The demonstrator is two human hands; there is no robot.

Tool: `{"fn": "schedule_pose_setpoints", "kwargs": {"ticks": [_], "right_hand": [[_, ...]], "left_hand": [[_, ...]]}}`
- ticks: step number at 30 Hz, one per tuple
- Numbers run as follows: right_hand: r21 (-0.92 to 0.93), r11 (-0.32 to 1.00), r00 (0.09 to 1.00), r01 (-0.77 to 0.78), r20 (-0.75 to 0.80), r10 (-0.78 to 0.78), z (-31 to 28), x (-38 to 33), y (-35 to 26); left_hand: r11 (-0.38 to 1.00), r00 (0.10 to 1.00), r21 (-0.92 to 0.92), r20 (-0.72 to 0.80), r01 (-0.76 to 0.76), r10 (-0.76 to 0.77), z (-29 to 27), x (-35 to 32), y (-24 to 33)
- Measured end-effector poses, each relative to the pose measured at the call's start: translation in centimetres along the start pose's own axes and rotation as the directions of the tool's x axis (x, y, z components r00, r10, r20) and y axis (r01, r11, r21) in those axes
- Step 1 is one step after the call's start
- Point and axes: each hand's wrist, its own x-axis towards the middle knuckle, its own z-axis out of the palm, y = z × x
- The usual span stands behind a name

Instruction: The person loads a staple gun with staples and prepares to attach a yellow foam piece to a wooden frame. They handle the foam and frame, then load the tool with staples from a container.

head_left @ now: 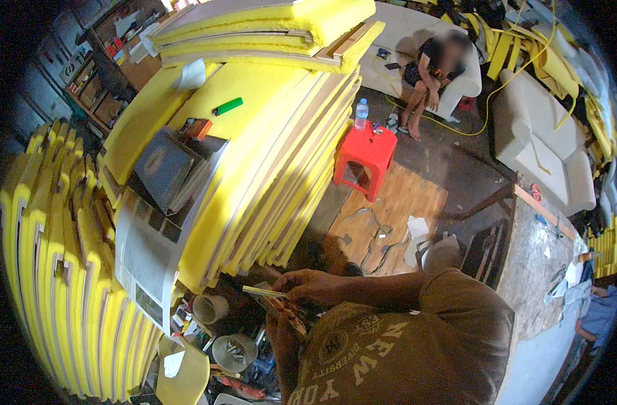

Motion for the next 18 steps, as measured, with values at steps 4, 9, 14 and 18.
{"fn": "schedule_pose_setpoints", "kwargs": {"ticks": [4, 9, 14, 18], "right_hand": [[-0.150, 0.981, 0.993, -0.119, -0.022, 0.117, -2.3, 0.1, 4.8], [-0.094, 0.951, 0.955, -0.294, -0.077, 0.287, -0.8, -1.8, 6.2], [-0.051, 0.948, 0.942, -0.313, -0.144, 0.303, 0.6, -1.9, 7.3], [-0.105, 0.962, 0.958, -0.254, -0.165, 0.235, 1.1, -1.1, 8.4]], "left_hand": [[1.000, 1.000, 0.031, -0.014, 0.006, -0.006, 0.9, -1.7, 3.2], [0.997, 0.998, -0.063, -0.055, -0.038, 0.034, -2.2, -1.5, 1.6], [0.991, 0.984, -0.136, -0.174, 0.020, -0.044, -5.8, -1.0, 0.7], [0.989, 0.951, -0.136, -0.295, 0.053, -0.091, -7.1, -1.3, 1.8]]}}
